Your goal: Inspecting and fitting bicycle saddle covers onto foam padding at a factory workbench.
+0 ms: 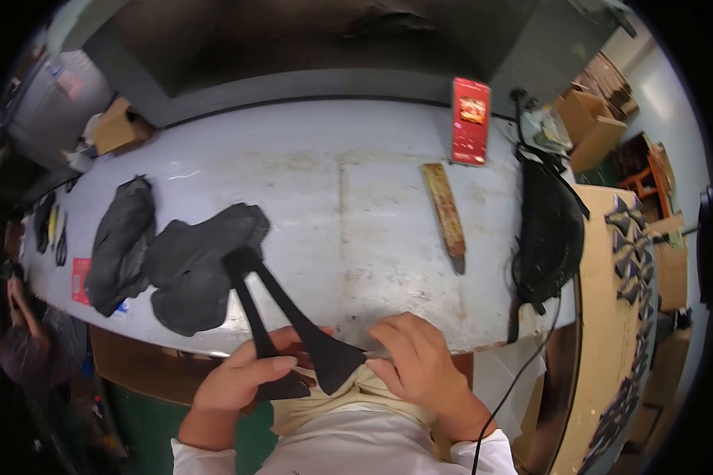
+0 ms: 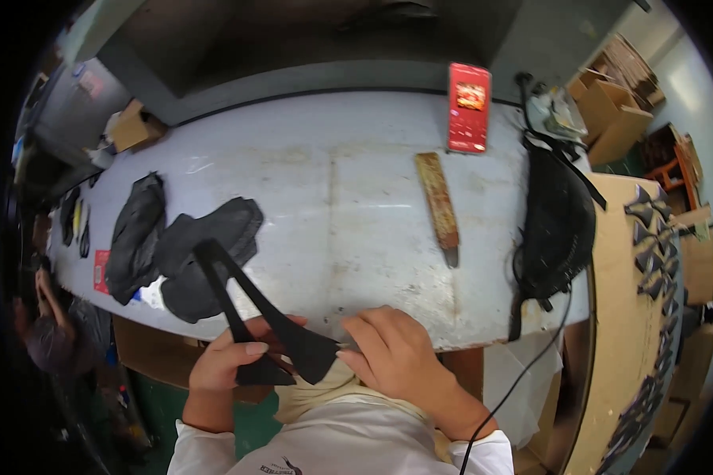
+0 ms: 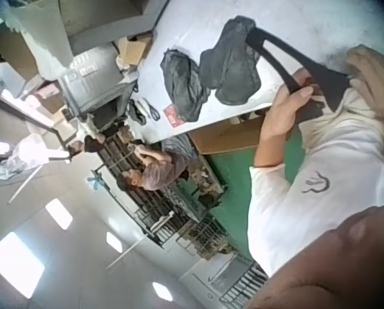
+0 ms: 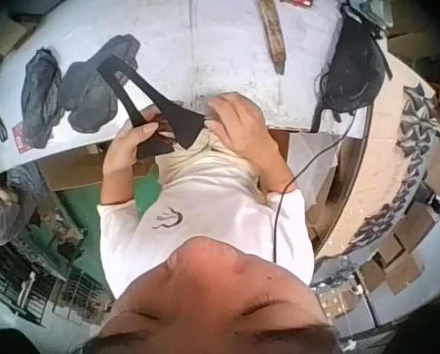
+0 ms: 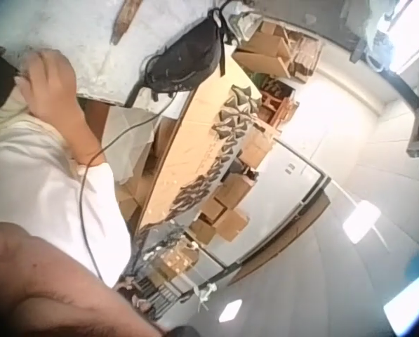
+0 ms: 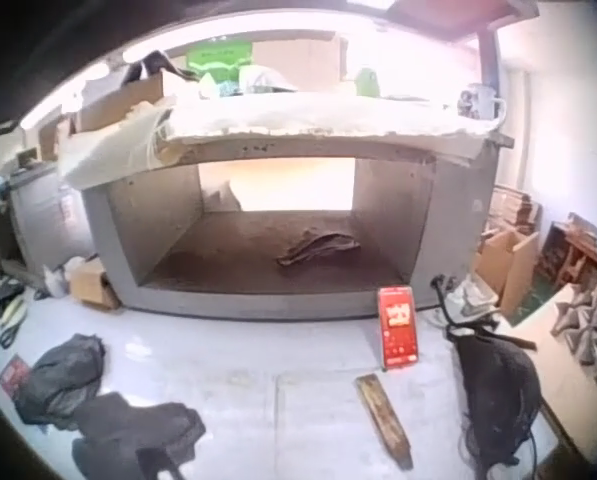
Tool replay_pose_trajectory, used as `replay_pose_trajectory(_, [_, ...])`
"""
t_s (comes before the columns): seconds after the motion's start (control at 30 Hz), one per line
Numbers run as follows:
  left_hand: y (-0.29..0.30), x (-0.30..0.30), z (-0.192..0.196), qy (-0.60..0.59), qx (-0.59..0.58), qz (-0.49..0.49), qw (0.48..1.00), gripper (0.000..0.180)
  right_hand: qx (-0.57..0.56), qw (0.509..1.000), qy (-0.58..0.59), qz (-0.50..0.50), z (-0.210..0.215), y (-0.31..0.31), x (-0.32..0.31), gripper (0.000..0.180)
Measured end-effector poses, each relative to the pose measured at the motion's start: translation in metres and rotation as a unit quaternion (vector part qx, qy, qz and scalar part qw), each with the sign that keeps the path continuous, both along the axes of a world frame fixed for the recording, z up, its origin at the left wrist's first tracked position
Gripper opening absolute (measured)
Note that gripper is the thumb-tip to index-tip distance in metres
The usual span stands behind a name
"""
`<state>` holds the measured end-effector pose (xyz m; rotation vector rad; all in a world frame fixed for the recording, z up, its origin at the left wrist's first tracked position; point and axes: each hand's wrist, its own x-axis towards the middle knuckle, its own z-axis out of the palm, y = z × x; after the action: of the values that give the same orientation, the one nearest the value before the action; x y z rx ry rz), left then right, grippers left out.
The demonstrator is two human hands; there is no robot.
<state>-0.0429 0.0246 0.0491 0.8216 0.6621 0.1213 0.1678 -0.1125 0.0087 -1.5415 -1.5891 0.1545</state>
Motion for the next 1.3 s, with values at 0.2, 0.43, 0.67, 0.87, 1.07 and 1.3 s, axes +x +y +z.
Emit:
replay_pose_trajectory(0.2, [-0.002, -0.015, -0.019, -0.04, -0.028, -0.078, 0.996, 0.056, -0.027, 0.985, -0.138, 0.104, 0.001, 0.002, -0.004, 0.02])
replay_pose_trajectory(0.43, [-0.006, -0.015, -0.025, -0.052, -0.177, -0.014, 0.983, 0.044, -0.005, 0.974, -0.201, 0.103, 0.004, 0.007, 0.007, 0.014])
replay_pose_trajectory(0.67, [-0.009, 0.004, -0.025, -0.096, -0.237, -0.062, 0.965, 0.047, 0.021, 0.976, -0.197, 0.09, 0.009, -0.013, 0.017, 0.007])
replay_pose_trajectory(0.87, [-0.008, 0.001, -0.001, -0.114, -0.034, 0.005, 0.993, 0.049, 0.069, 0.996, -0.051, -0.003, -0.026, -0.063, 0.022, 0.003])
replay_pose_trajectory(1.07, [-0.009, 0.019, 0.01, 0.143, 0.719, 0.004, 0.68, 0.073, -0.085, 0.984, 0.141, -0.068, -0.043, -0.12, 0.007, 0.007])
replay_pose_trajectory(1.3, [-0.044, 0.05, -0.036, 0.268, 0.756, -0.134, 0.582, 0.087, -0.256, 0.91, 0.235, -0.229, -0.081, -0.136, 0.014, 0.012])
